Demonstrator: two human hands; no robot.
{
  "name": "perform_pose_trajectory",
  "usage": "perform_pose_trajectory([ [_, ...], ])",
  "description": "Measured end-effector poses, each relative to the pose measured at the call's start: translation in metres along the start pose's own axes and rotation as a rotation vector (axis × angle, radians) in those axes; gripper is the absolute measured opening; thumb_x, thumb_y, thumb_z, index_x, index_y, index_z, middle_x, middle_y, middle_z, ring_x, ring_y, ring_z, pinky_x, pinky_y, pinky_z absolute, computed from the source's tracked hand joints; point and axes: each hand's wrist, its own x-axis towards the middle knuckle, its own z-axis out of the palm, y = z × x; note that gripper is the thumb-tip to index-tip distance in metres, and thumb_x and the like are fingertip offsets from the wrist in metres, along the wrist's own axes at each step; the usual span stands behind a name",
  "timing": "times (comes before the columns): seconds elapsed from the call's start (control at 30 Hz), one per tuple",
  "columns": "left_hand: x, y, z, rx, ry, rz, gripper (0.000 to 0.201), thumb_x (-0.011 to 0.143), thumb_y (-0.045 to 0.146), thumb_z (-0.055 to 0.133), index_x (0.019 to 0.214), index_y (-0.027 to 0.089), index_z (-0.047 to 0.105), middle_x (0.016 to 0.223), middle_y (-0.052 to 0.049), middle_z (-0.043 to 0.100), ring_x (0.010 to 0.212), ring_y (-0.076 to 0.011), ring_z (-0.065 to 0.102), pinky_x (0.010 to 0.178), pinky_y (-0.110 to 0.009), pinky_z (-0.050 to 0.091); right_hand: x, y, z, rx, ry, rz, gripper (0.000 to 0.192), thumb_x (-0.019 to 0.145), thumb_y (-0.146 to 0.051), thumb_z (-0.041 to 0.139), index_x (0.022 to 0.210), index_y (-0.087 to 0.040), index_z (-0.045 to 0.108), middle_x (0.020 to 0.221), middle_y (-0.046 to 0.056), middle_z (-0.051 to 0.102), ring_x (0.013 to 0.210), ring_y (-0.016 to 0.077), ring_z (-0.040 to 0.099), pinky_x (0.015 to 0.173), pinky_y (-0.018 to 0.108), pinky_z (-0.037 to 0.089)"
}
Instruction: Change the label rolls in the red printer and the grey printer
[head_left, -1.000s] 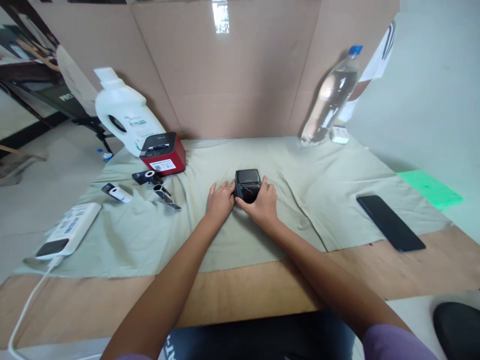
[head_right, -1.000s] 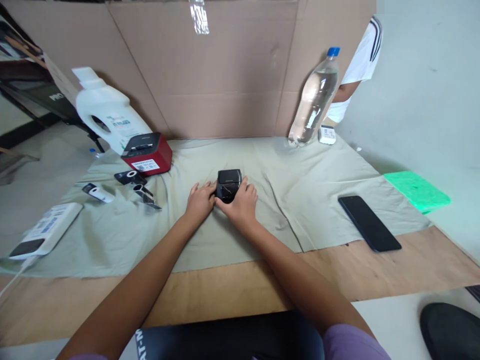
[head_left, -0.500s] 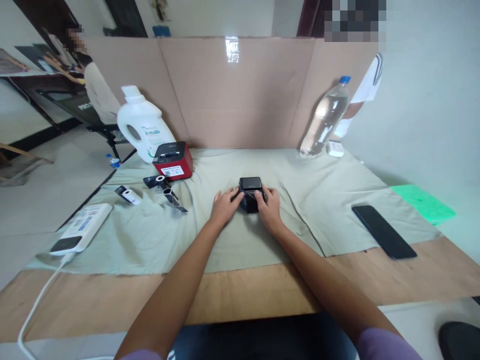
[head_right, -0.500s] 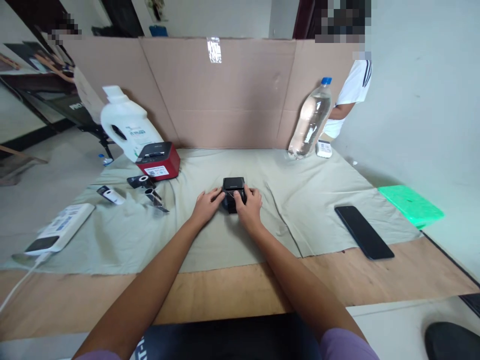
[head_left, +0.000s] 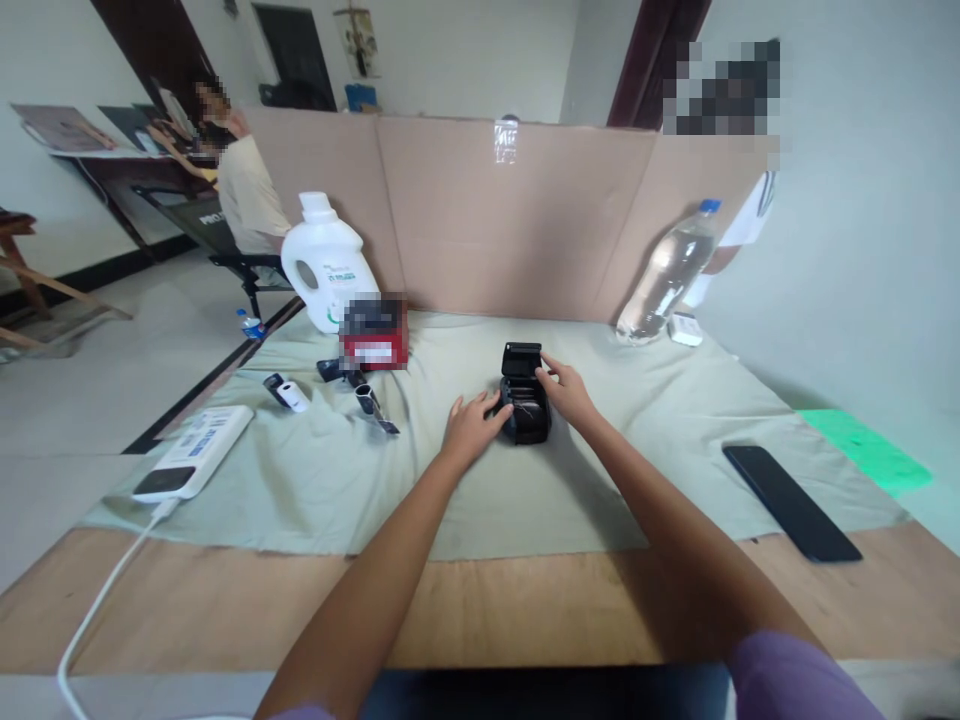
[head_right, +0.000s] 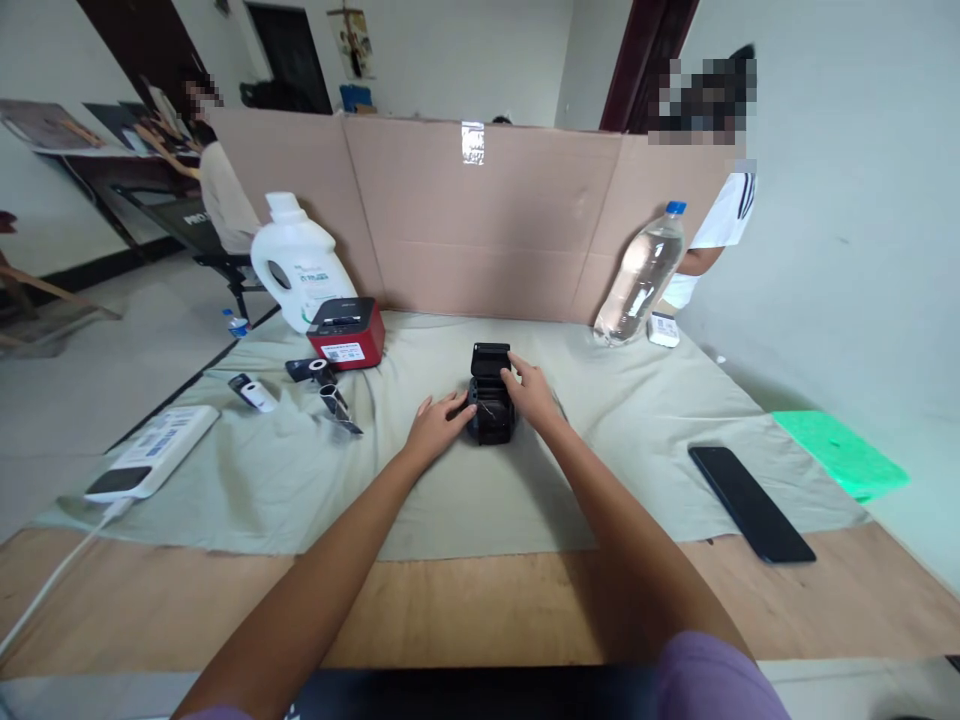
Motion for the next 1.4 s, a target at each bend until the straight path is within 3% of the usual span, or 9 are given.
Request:
perform_pose_trajectory([
  [0.13,0.0,0.001,0.0,-0.014,0.003,-0.015,0.06,0.098,0.063,0.041,0.144,0.027,0.056,0.15,-0.007,0.056,0.146,-0.0214,0.044,0.127,-0.047,0.014,0.014,-0.01,-0.013,-0.322,-0.004,-0.005,0.029,0.086,-0.027,0.061,0.108,-0.02,0.08,0.125,0.015,0.065,0.116,0.0278,0.059,0.105,0.041,0.045],
  [0.27,0.0,0.002,-0.002,-0.031,0.011,-0.024,0.06,0.097,0.062,0.044,0.143,0.026,0.058,0.149,-0.008,0.056,0.146,-0.0212,0.045,0.127,-0.046,0.015,0.029,-0.025,-0.016,-0.542,-0.315,0.046,0.024,0.082,-0.026,0.071,0.102,-0.026,0.082,0.114,0.012,0.069,0.117,0.0284,0.059,0.102,0.037,0.044],
  [0.37,-0.001,0.002,-0.003,-0.046,0.013,-0.019,0.059,0.097,0.061,0.045,0.142,0.026,0.058,0.149,-0.007,0.057,0.146,-0.0213,0.044,0.127,-0.047,0.015,0.035,-0.035,-0.008,-0.613,-0.424,0.103,0.025,0.074,-0.024,0.078,0.098,-0.028,0.083,0.104,0.01,0.072,0.111,0.03,0.061,0.098,0.038,0.046],
  [0.6,-0.004,0.004,-0.006,-0.039,0.011,-0.017,0.058,0.097,0.06,0.045,0.141,0.025,0.059,0.147,-0.009,0.059,0.145,-0.0214,0.046,0.126,-0.046,0.016,0.031,-0.054,-0.011,-0.68,-0.389,0.15,0.036,0.072,-0.024,0.081,0.108,-0.022,0.079,0.123,0.017,0.066,0.113,0.0342,0.06,0.091,0.038,0.048],
  [0.8,-0.004,0.005,-0.007,-0.054,-0.004,0.009,0.055,0.097,0.063,0.044,0.133,0.027,0.066,0.143,-0.006,0.063,0.145,-0.0228,0.045,0.127,-0.048,0.015,0.038,-0.079,-0.033,-0.645,-0.401,0.099,0.028,0.086,-0.01,0.057,0.101,-0.019,0.079,0.1,0.01,0.076,0.093,0.0219,0.069,0.081,0.027,0.048],
  [0.93,-0.003,0.004,-0.006,-0.069,-0.005,-0.004,0.055,0.096,0.063,0.044,0.132,0.028,0.067,0.142,-0.006,0.064,0.145,-0.023,0.045,0.127,-0.049,0.014,0.04,-0.076,-0.022,-0.704,-0.454,0.103,0.027,0.079,-0.012,0.066,0.097,-0.023,0.082,0.103,0.009,0.076,0.098,0.0246,0.069,0.084,0.03,0.049],
  [1.07,-0.002,0.002,-0.004,-0.066,0.002,-0.003,0.058,0.096,0.065,0.044,0.133,0.027,0.066,0.14,-0.007,0.065,0.144,-0.0229,0.046,0.126,-0.048,0.016,0.036,-0.065,-0.006,-0.756,-0.452,0.126,0.038,0.071,-0.017,0.077,0.107,-0.028,0.081,0.113,0.012,0.072,0.109,0.0292,0.066,0.09,0.035,0.051],
  [1.23,-0.003,0.003,-0.005,-0.06,0.002,0.011,0.059,0.096,0.065,0.043,0.134,0.026,0.066,0.142,-0.008,0.064,0.144,-0.0232,0.045,0.127,-0.048,0.015,0.031,-0.065,0.002,-0.803,-0.45,0.145,0.039,0.074,-0.017,0.076,0.112,-0.025,0.08,0.128,0.019,0.064,0.119,0.0352,0.061,0.092,0.041,0.051],
  [1.4,-0.004,0.005,-0.008,-0.055,-0.001,-0.004,0.06,0.096,0.065,0.042,0.134,0.025,0.066,0.141,-0.009,0.064,0.144,-0.0238,0.045,0.126,-0.048,0.016,0.035,-0.073,-0.01,-0.777,-0.481,0.113,0.038,0.074,-0.011,0.074,0.11,-0.021,0.077,0.114,0.013,0.073,0.108,0.0278,0.067,0.087,0.032,0.051],
])
